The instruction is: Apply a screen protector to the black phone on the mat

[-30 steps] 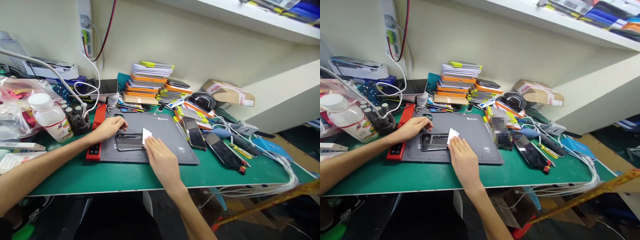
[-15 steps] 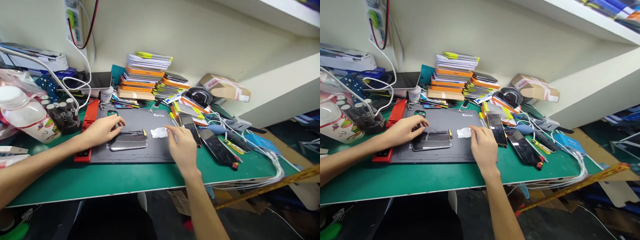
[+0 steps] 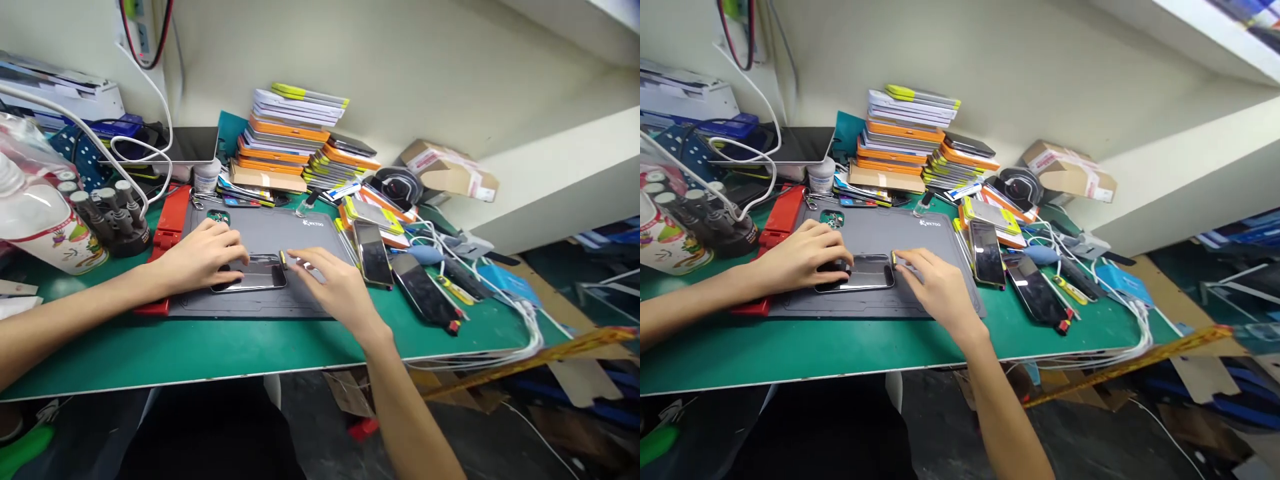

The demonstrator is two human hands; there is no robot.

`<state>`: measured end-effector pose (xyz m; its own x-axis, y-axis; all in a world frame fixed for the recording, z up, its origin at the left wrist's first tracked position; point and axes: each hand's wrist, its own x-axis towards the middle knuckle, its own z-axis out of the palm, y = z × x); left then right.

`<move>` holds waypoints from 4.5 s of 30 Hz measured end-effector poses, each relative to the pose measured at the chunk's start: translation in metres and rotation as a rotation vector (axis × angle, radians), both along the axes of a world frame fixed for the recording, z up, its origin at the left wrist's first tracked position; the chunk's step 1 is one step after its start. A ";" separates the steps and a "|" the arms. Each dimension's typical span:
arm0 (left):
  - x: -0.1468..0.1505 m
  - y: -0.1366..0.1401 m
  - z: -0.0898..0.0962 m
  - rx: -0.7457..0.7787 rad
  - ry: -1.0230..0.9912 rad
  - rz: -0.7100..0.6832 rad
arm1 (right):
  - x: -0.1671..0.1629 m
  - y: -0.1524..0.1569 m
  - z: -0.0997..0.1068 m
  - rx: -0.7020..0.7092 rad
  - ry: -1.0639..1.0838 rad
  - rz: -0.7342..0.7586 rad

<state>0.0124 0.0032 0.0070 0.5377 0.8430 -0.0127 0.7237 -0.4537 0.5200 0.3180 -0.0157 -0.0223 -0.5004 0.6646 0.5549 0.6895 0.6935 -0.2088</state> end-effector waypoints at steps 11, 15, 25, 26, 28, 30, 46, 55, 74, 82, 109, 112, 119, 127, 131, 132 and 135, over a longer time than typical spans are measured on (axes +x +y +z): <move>0.003 0.002 -0.002 -0.147 -0.042 0.108 | -0.003 -0.022 -0.021 0.154 -0.003 0.093; 0.007 0.002 0.003 -0.191 -0.057 0.194 | 0.002 -0.022 -0.021 0.128 -0.018 0.157; 0.007 0.006 0.008 -0.205 -0.082 0.291 | -0.003 -0.024 -0.018 0.265 -0.087 0.138; 0.006 0.006 0.008 -0.195 -0.077 0.294 | -0.003 -0.024 -0.018 0.281 -0.092 0.142; 0.005 0.006 0.011 -0.182 -0.060 0.292 | -0.004 -0.022 -0.018 0.309 -0.095 0.154; 0.006 0.005 0.014 -0.181 -0.032 0.266 | -0.003 -0.021 -0.020 0.325 -0.095 0.164; 0.008 -0.003 0.008 -0.115 0.252 0.023 | -0.005 -0.021 -0.019 0.393 -0.128 0.171; 0.006 0.000 0.004 -0.098 0.236 0.002 | -0.006 -0.020 -0.020 0.420 -0.174 0.157; 0.008 0.003 0.004 -0.072 0.281 0.015 | -0.009 -0.020 -0.018 0.458 -0.213 0.126; 0.006 0.007 0.002 -0.044 0.292 -0.005 | -0.008 -0.022 -0.016 0.439 -0.202 0.111; 0.008 0.003 0.008 -0.085 0.283 0.058 | -0.006 -0.024 -0.021 0.312 -0.035 0.076; 0.006 0.003 0.008 -0.093 0.277 0.071 | -0.002 -0.020 -0.013 0.203 0.085 0.032; 0.007 0.000 0.008 -0.086 0.291 0.065 | 0.014 0.031 0.024 -0.343 -0.073 0.187; 0.004 0.000 -0.002 0.250 0.392 -0.012 | 0.017 0.068 0.034 -0.467 -0.196 0.396; 0.005 -0.001 -0.001 0.495 0.370 -0.088 | 0.019 0.069 0.031 -0.341 -0.232 0.427; 0.005 -0.001 -0.001 0.535 0.361 -0.100 | 0.019 0.069 0.028 -0.317 -0.222 0.430; 0.003 -0.003 -0.003 0.580 0.320 -0.116 | 0.018 0.065 0.020 -0.269 -0.153 0.428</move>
<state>0.0151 0.0001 0.0043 0.6699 0.6988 0.2507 0.7317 -0.6786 -0.0635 0.3359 0.0497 -0.0025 -0.8201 0.4919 0.2924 0.3930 0.8556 -0.3370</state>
